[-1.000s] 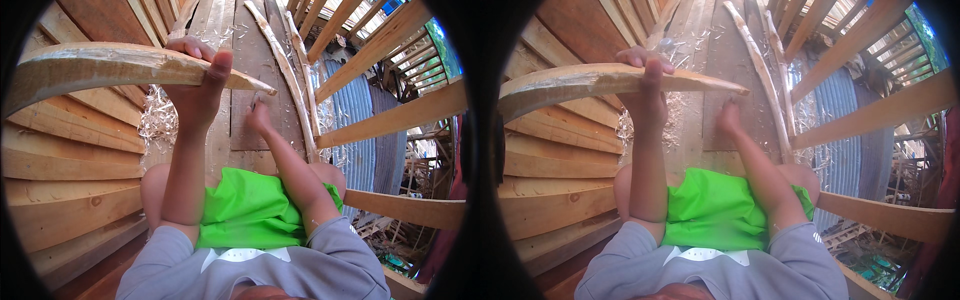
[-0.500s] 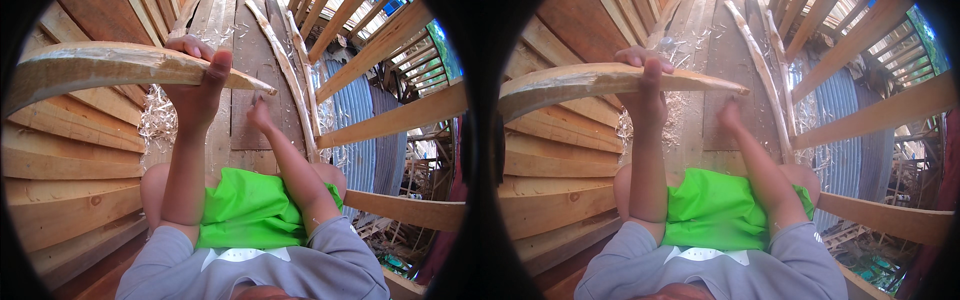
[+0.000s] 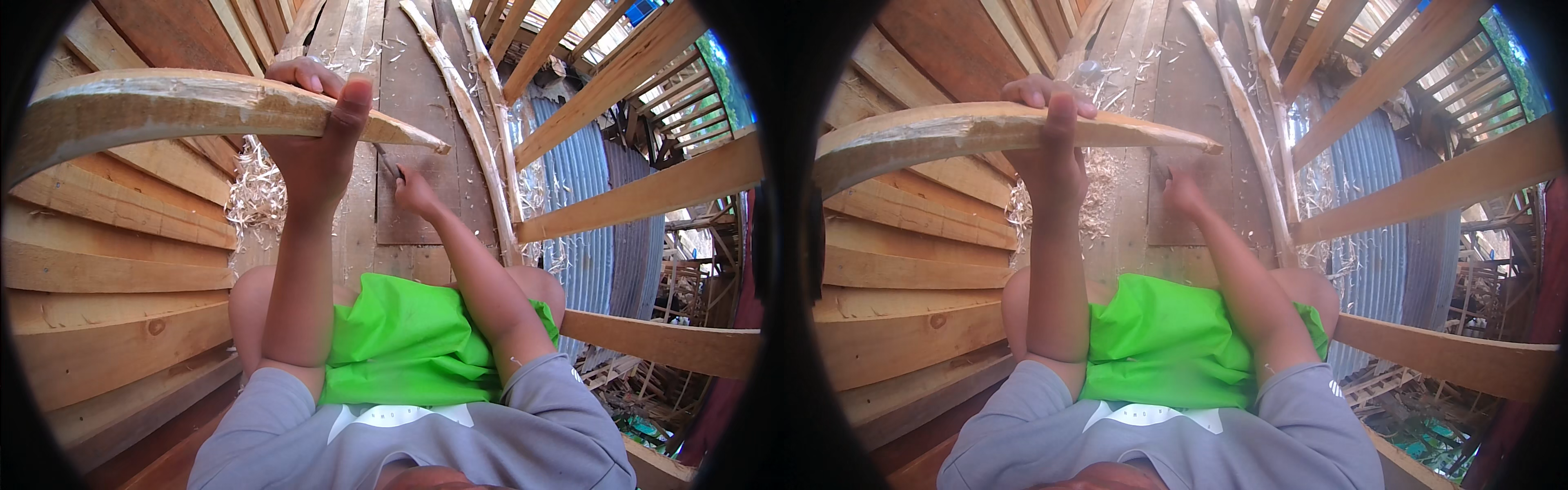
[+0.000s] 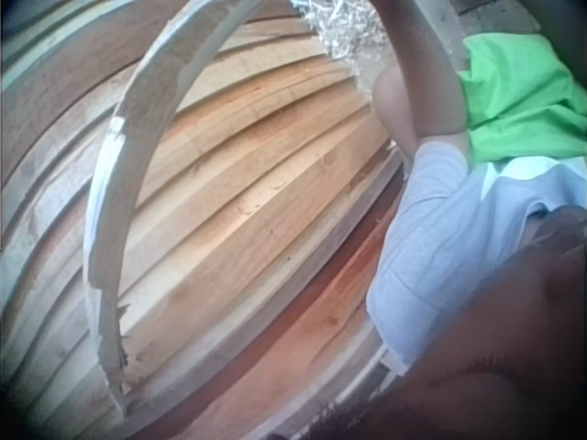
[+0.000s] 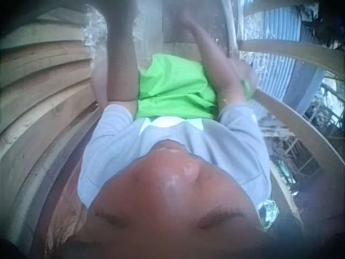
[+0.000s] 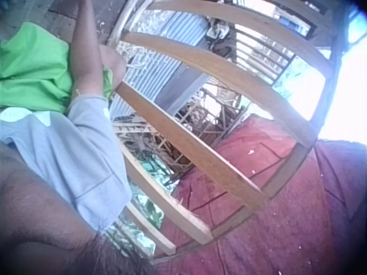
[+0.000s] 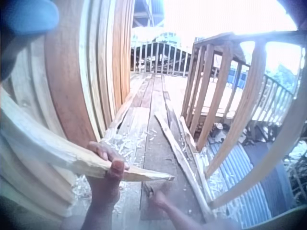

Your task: The person carves a curved wooden piece using a knife, holding the wood with the left hand and shaving thin curls with the right hand. Wood shavings accumulate on the floor as the person continues to shape the piece.

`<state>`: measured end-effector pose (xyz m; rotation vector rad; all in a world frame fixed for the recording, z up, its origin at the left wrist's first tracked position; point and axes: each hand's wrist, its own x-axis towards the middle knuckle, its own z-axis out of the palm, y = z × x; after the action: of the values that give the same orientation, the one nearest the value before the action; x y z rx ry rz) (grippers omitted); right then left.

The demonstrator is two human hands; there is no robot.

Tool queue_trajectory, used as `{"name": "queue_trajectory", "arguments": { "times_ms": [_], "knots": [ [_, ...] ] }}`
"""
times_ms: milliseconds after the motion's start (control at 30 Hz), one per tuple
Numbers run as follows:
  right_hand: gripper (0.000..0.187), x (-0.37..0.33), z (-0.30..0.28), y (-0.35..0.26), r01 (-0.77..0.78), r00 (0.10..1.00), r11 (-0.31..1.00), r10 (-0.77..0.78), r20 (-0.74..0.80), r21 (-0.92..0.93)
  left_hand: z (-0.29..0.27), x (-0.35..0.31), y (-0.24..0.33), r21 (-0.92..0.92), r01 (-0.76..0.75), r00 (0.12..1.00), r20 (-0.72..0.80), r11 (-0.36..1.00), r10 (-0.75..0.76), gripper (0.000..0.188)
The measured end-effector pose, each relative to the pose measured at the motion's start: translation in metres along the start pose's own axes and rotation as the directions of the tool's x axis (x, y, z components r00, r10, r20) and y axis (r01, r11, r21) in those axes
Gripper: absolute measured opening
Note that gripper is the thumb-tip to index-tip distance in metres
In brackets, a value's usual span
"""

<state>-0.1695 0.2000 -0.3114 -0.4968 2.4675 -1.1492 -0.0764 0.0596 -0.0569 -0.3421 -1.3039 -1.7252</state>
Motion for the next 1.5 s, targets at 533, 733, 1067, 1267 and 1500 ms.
{"name": "queue_trajectory", "arguments": {
  "times_ms": [533,733,1067,1267,1500],
  "knots": [
    [0.040,-0.029,-0.062,-0.055,-0.163,0.900,0.959,0.241,0.363,-0.232,-0.012,0.008,0.009,0.153,0.077,0.988,-0.141,0.985,-0.055,0.031],
    [0.037,-0.046,-0.147,-0.036,-0.105,0.718,0.978,0.200,0.666,-0.181,-0.019,0.007,0.008,0.063,0.029,0.971,-0.238,0.998,-0.013,0.029],
    [0.028,-0.051,-0.201,-0.022,-0.133,0.900,0.952,-0.001,0.436,0.277,-0.037,0.004,0.004,-0.015,0.049,0.994,-0.100,0.999,-0.050,0.024],
    [0.032,-0.026,-0.130,-0.026,-0.059,0.950,0.889,-0.090,0.300,0.453,-0.039,0.007,0.002,-0.050,0.063,0.998,-0.010,0.997,-0.064,0.025],
    [0.061,-0.023,-0.073,-0.050,-0.281,0.933,0.940,0.221,0.283,0.192,-0.033,0.007,0.000,-0.052,0.056,0.997,-0.050,0.997,-0.058,0.026]
  ]
}}
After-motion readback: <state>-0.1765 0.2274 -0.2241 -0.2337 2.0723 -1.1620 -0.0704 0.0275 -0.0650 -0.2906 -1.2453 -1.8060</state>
